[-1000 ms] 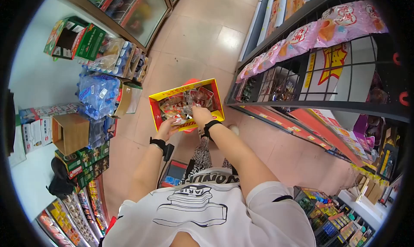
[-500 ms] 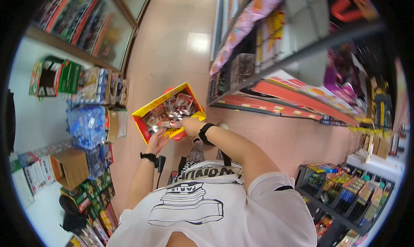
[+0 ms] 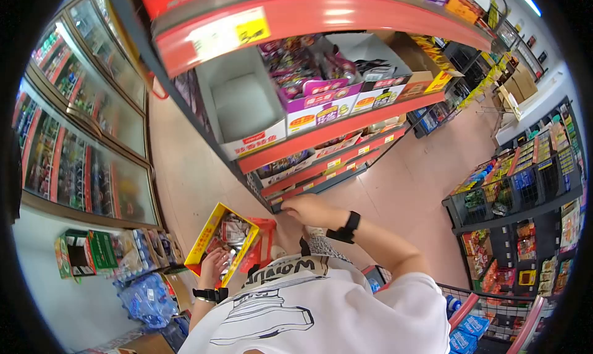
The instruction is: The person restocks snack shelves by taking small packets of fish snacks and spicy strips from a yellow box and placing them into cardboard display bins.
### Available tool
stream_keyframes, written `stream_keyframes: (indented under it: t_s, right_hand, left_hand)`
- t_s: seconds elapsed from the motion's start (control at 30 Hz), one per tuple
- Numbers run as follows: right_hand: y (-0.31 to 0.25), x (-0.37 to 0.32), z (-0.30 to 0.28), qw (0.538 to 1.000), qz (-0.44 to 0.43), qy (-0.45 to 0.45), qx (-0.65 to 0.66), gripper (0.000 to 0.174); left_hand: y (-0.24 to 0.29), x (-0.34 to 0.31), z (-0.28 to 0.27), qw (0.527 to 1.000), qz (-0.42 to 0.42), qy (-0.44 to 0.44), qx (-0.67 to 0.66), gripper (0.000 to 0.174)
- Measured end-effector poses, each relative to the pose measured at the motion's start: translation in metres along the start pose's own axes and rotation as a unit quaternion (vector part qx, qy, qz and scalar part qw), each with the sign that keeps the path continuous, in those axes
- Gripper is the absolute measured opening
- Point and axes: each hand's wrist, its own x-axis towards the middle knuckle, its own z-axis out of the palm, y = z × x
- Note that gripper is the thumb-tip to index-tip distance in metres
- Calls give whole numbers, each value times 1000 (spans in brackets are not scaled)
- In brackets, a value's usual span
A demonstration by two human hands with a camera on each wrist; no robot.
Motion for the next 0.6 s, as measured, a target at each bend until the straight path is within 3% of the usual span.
stream_keyframes:
  t_s: [0.17,0.23,0.37,0.43,0.5,0.6]
  right_hand:
    - [-19,-26,-74,990,-51,126,-27,20]
    - [-22,-32,-103,985,-59,158,-44,19]
    - [-12,-44,-153,963,-142,221,-58,17]
    - [-2,-53,-174,954,-165,242,-70,17]
    - [4,-63,-199,950,-186,235,-89,17]
    - [19,-72,-230,939,-223,246,-91,17]
  left_hand:
    - [61,-18,91,988,97,-77,95,34]
    - [81,-29,130,946,200,-148,208,36]
    - [114,-68,210,886,314,-229,254,35]
    - [132,-99,246,887,318,-211,261,32]
    - [146,-121,276,815,414,-205,349,28]
    - [171,-154,321,756,506,-146,388,31]
